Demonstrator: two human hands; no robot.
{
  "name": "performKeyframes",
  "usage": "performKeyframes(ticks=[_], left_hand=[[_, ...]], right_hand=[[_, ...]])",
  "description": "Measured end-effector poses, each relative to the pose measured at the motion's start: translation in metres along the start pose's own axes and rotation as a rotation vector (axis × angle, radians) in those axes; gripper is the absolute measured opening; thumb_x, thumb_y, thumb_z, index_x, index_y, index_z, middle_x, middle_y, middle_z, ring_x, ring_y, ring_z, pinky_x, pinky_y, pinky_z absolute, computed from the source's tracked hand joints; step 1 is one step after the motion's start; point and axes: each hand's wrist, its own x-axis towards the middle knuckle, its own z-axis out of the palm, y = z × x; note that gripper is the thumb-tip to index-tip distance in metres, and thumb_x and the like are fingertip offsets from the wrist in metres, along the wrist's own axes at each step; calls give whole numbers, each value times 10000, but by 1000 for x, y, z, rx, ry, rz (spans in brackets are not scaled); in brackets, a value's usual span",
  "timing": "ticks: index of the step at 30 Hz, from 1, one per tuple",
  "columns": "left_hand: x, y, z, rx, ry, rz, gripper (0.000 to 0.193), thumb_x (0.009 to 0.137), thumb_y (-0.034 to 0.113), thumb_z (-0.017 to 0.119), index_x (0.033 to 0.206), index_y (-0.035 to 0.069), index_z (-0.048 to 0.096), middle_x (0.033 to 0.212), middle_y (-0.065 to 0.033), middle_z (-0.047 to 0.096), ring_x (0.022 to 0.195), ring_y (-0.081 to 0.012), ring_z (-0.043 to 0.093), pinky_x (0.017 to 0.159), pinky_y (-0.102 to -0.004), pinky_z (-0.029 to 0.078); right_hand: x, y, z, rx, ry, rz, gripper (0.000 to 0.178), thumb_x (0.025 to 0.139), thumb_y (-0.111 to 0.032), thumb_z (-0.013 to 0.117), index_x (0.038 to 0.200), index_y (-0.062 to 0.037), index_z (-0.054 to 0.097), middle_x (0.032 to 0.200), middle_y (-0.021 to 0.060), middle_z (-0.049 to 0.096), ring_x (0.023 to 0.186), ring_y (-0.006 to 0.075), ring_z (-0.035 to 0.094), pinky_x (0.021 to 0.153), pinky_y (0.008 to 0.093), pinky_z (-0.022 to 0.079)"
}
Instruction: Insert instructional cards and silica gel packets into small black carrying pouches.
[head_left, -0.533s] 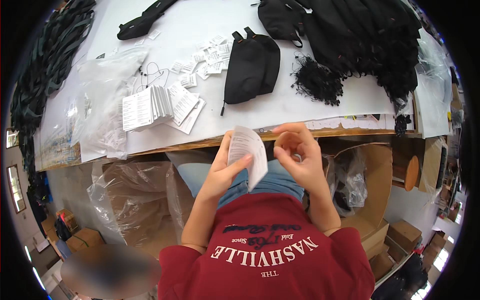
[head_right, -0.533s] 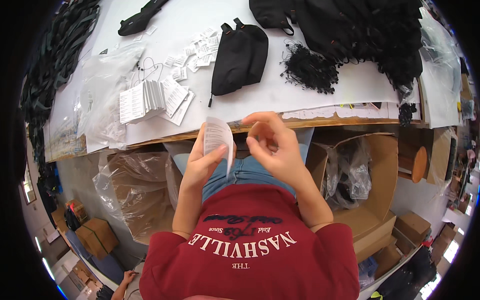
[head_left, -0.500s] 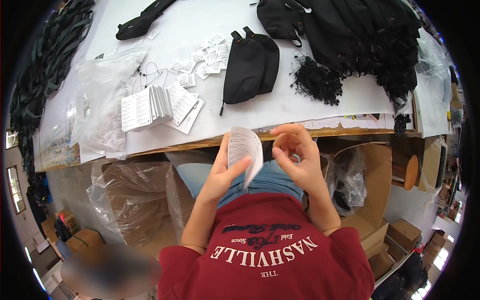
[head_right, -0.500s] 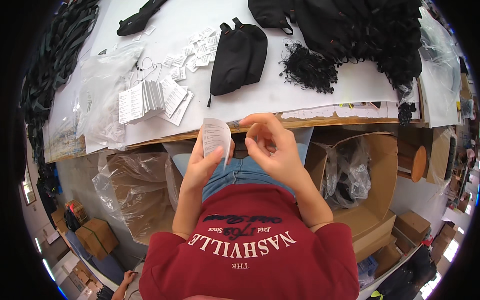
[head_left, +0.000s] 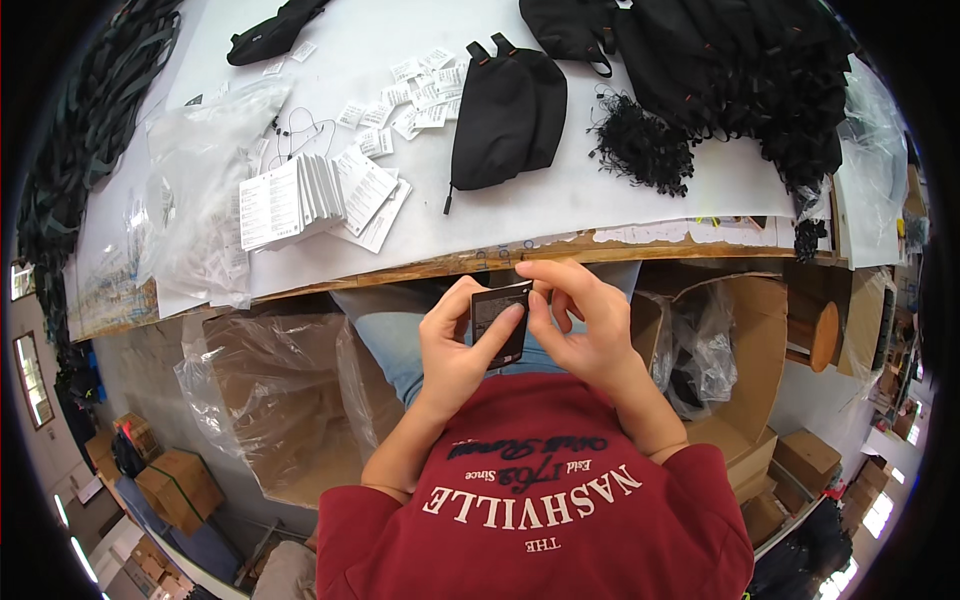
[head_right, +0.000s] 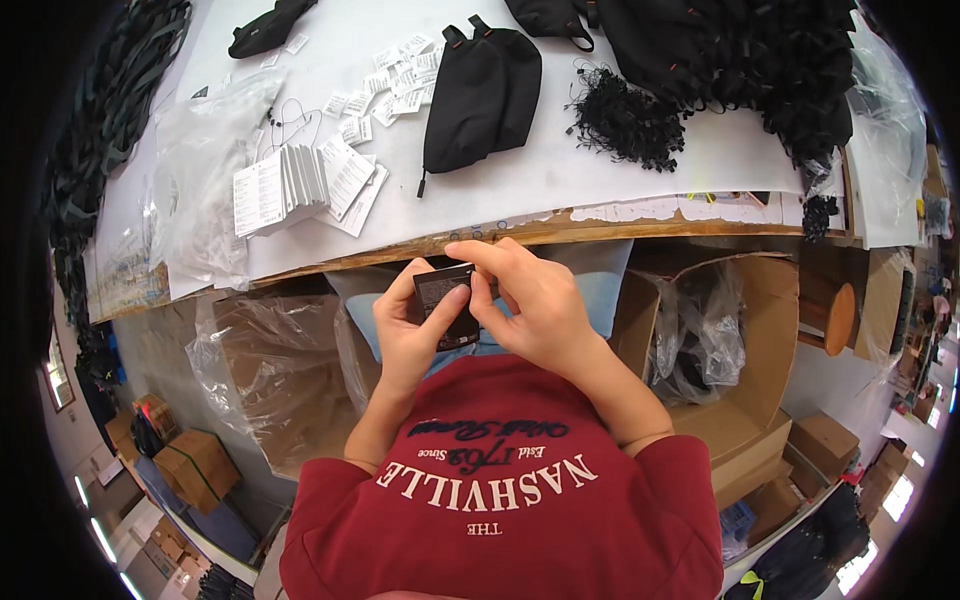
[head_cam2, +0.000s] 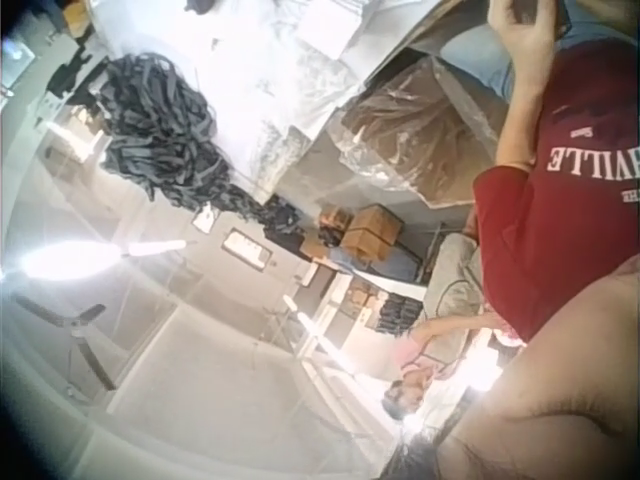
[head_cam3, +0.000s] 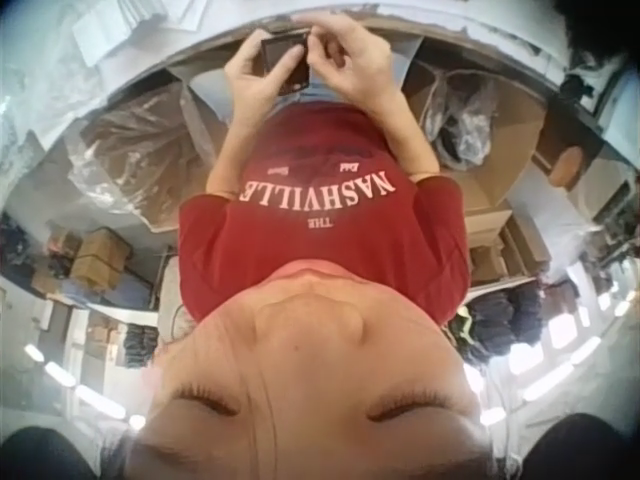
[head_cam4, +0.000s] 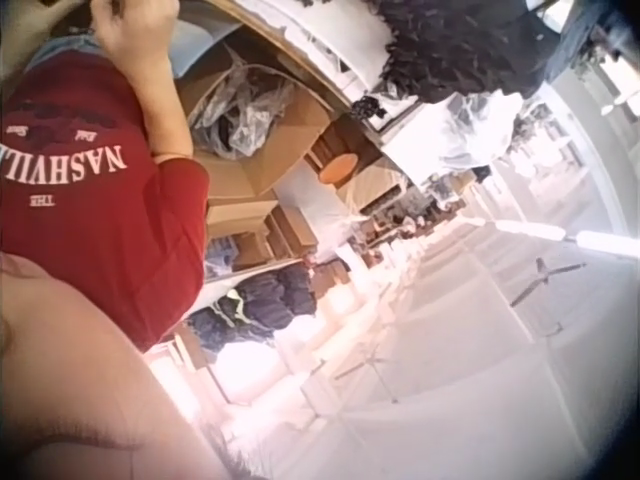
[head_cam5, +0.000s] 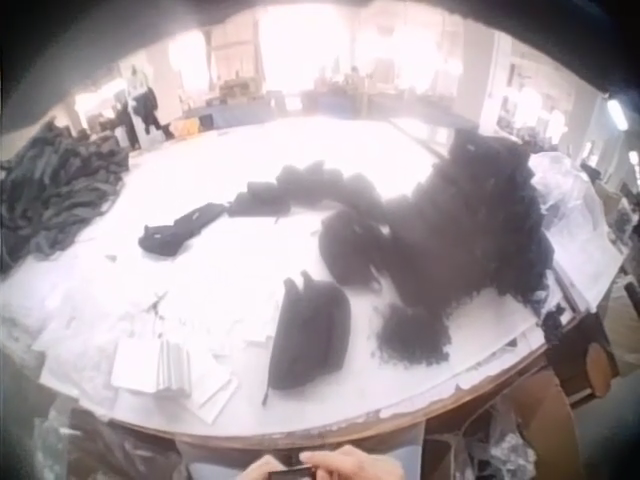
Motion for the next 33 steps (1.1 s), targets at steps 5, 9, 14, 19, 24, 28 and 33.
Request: performKeyframes(ticks=[5, 9, 14, 19, 24, 28, 33], left_hand=[[4, -2, -1, 315, 25, 248, 101, 752, -17, 705, 835, -8, 648, 701, -43, 519, 621, -107, 484, 554, -226, 373], [5, 2, 2, 473, 40, 364, 179, 716, -41, 722, 882, 19, 692, 693, -53, 537, 599, -132, 493, 526, -245, 386], [9, 5, -5, 569, 0, 561, 266, 683, -59, 750, 929, 33, 710, 721, -48, 566, 617, -144, 508, 513, -253, 400], [8, 2, -6, 469, -68, 483, 223, 714, -45, 730, 926, 22, 708, 745, -48, 573, 636, -141, 510, 529, -253, 402], [12, -8, -24, -1, -285, 90, 136, 907, 87, 596, 893, -28, 665, 800, -40, 565, 713, -87, 508, 642, -228, 392], [18, -17, -26, -31, -374, -65, 86, 917, 73, 584, 890, -8, 597, 848, -18, 570, 747, -72, 513, 685, -221, 413], [16, -14, -21, 23, -305, -35, 73, 908, 64, 593, 891, -7, 598, 832, -17, 560, 730, -76, 517, 675, -207, 420]], right_hand=[[-1, -1, 2, 7, -3, 31, 421, 759, 69, 608, 1152, -80, 586, 700, 23, 552, 461, 126, 450, 428, 253, 383], [-4, -1, 1, 23, -21, 157, 366, 805, 43, 609, 1153, -69, 578, 706, 24, 567, 474, 86, 451, 439, 231, 366], [-11, 8, -5, 360, -52, 413, 202, 875, -61, 641, 1070, -52, 591, 628, 4, 565, 511, 18, 426, 467, 188, 313], [-14, 7, -8, 190, -25, 334, 79, 856, -53, 668, 920, -33, 628, 604, -5, 552, 510, 28, 425, 464, 196, 324], [-14, 8, -12, 159, -82, 302, 70, 833, -40, 674, 894, -31, 643, 664, 23, 579, 531, 81, 491, 476, 229, 378], [-12, 13, -9, 78, -182, 174, 88, 814, -56, 678, 896, -44, 648, 698, 77, 596, 534, 175, 531, 497, 276, 418], [-12, 18, -8, 125, -209, 241, 81, 848, -98, 660, 891, -35, 631, 675, 59, 583, 535, 143, 529, 500, 266, 410]])
